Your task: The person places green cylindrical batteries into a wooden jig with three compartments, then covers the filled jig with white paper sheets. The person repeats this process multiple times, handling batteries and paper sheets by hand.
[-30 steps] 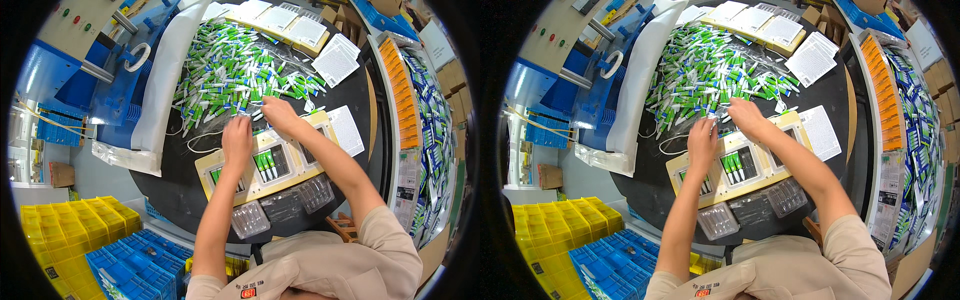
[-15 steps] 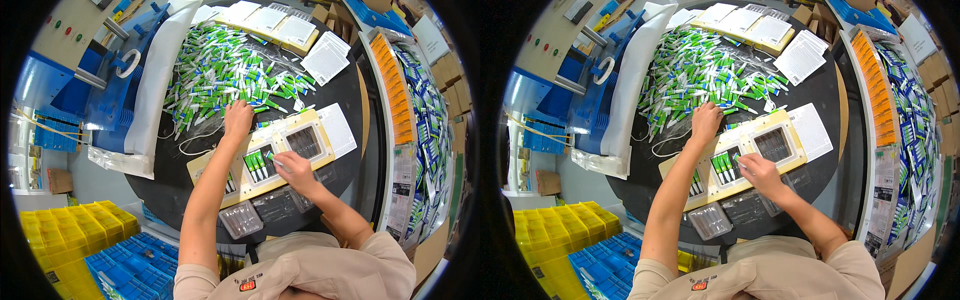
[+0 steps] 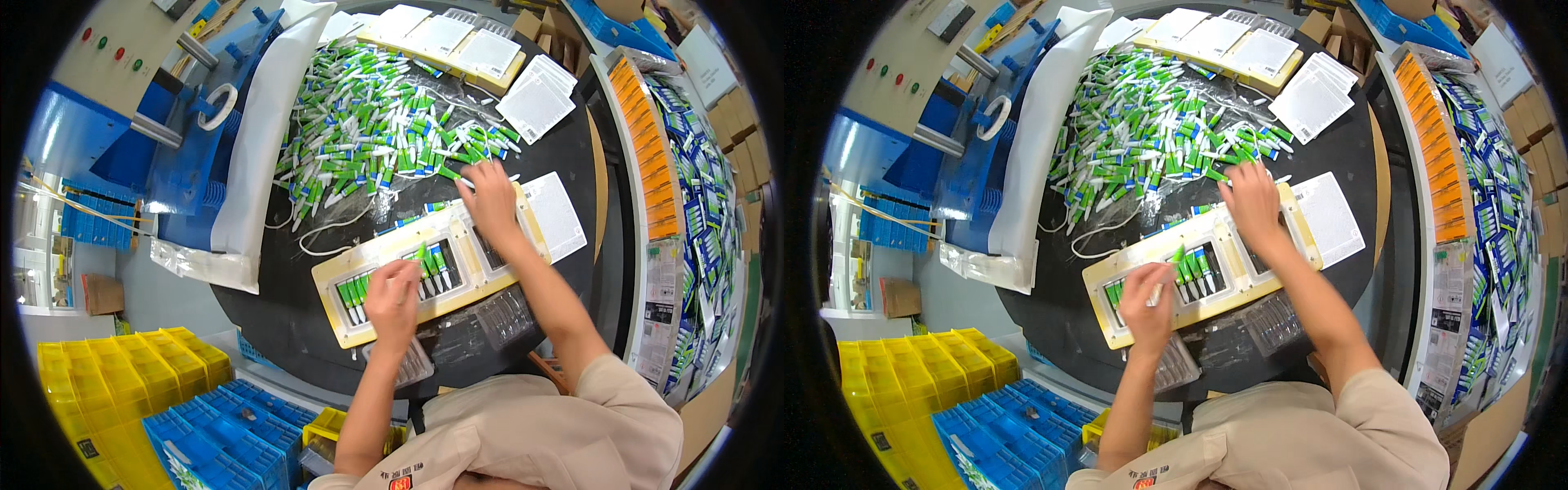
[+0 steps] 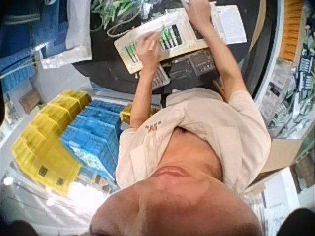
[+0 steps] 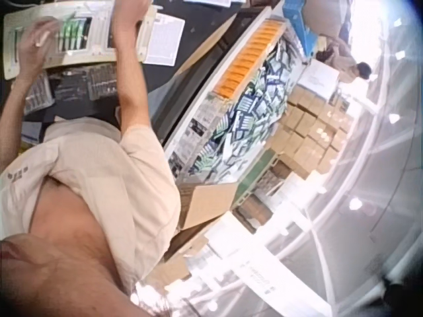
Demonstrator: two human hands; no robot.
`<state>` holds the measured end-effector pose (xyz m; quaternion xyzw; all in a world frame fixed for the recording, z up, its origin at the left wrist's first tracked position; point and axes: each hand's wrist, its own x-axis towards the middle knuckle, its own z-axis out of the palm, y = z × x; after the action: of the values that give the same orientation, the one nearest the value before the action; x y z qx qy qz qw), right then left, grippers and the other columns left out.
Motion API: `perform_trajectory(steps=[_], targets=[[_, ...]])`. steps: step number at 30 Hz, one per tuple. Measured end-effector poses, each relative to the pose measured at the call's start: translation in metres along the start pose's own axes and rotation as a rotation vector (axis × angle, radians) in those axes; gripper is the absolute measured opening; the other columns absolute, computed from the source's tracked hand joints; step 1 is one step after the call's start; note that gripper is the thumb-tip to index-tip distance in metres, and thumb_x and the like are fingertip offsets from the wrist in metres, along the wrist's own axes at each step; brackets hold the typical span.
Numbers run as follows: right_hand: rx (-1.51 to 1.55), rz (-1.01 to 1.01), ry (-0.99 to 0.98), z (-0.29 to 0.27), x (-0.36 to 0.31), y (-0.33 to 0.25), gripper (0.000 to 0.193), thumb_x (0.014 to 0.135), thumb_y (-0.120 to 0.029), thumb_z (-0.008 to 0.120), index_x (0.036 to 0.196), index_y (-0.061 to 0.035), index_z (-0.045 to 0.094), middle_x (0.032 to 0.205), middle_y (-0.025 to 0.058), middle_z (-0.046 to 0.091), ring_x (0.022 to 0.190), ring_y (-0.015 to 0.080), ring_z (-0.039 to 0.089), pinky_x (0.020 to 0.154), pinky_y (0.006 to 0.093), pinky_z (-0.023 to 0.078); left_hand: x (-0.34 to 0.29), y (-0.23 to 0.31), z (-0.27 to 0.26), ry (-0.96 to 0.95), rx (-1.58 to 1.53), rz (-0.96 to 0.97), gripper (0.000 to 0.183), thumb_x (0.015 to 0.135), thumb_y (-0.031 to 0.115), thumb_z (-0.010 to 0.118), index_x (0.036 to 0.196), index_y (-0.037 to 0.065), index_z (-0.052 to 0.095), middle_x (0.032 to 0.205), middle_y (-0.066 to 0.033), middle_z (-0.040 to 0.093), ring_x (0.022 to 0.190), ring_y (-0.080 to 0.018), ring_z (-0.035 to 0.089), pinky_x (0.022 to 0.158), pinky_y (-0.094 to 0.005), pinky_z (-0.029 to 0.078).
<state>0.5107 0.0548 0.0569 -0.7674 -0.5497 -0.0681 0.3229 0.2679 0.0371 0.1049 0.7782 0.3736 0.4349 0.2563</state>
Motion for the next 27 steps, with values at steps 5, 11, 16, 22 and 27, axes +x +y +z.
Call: perform_trajectory(steps=[5, 11, 16, 22, 27], targets=[[0.043, -0.001, -0.407, 0.028, 0.057, 0.036, 0.020, 0.087, -0.023, 0.075, 0.096, -0.0045, 0.072, 0.092, 0.0137, 0.067, 0.095, 0.0330, 0.062, 0.080, 0.0438, 0.051, -0.019, 0.008, 0.027, -0.178, 0.355, 0.404, 0.029, 0.084, 0.005, 0.066, 0.111, 0.003, 0.073, 0.113, -0.0098, 0.072, 0.102, -0.0244, 0.070, 0.092, -0.0405, 0.053], [0.226, 0.033, -0.184, -0.058, -0.008, 0.033, 0.018, 0.093, -0.012, 0.067, 0.107, -0.0008, 0.072, 0.096, 0.0158, 0.064, 0.088, 0.0353, 0.064, 0.078, 0.0419, 0.052, -0.031, 0.003, 0.042, -0.219, 0.427, 0.406, 0.029, 0.085, 0.006, 0.064, 0.113, 0.002, 0.072, 0.115, -0.0091, 0.072, 0.107, -0.0219, 0.068, 0.100, -0.0405, 0.050], [0.290, 0.150, -0.121, -0.092, -0.081, 0.016, 0.019, 0.089, -0.001, 0.070, 0.108, 0.0014, 0.070, 0.094, 0.0149, 0.064, 0.081, 0.0299, 0.067, 0.070, 0.0376, 0.054, -0.032, -0.001, 0.048, -0.153, 0.396, 0.405, 0.026, 0.085, 0.008, 0.071, 0.111, 0.003, 0.073, 0.107, -0.0063, 0.073, 0.095, -0.0218, 0.070, 0.094, -0.0394, 0.052], [0.179, 0.039, 0.060, -0.082, -0.107, 0.010, 0.021, 0.082, 0.000, 0.076, 0.102, 0.0011, 0.071, 0.091, 0.0123, 0.066, 0.082, 0.0301, 0.067, 0.070, 0.0384, 0.055, -0.027, -0.006, 0.056, 0.005, 0.419, 0.401, 0.023, 0.080, 0.017, 0.085, 0.096, 0.006, 0.073, 0.091, -0.0024, 0.070, 0.079, -0.0208, 0.066, 0.077, -0.0360, 0.050], [0.134, -0.010, 0.078, -0.055, -0.105, -0.001, 0.020, 0.080, -0.002, 0.077, 0.100, -0.0001, 0.072, 0.091, 0.0112, 0.067, 0.083, 0.0294, 0.067, 0.071, 0.0386, 0.055, -0.034, -0.004, 0.064, -0.035, 0.448, 0.366, 0.025, 0.082, 0.022, 0.082, 0.097, 0.005, 0.072, 0.095, -0.0039, 0.072, 0.086, -0.0191, 0.068, 0.082, -0.0371, 0.051]])
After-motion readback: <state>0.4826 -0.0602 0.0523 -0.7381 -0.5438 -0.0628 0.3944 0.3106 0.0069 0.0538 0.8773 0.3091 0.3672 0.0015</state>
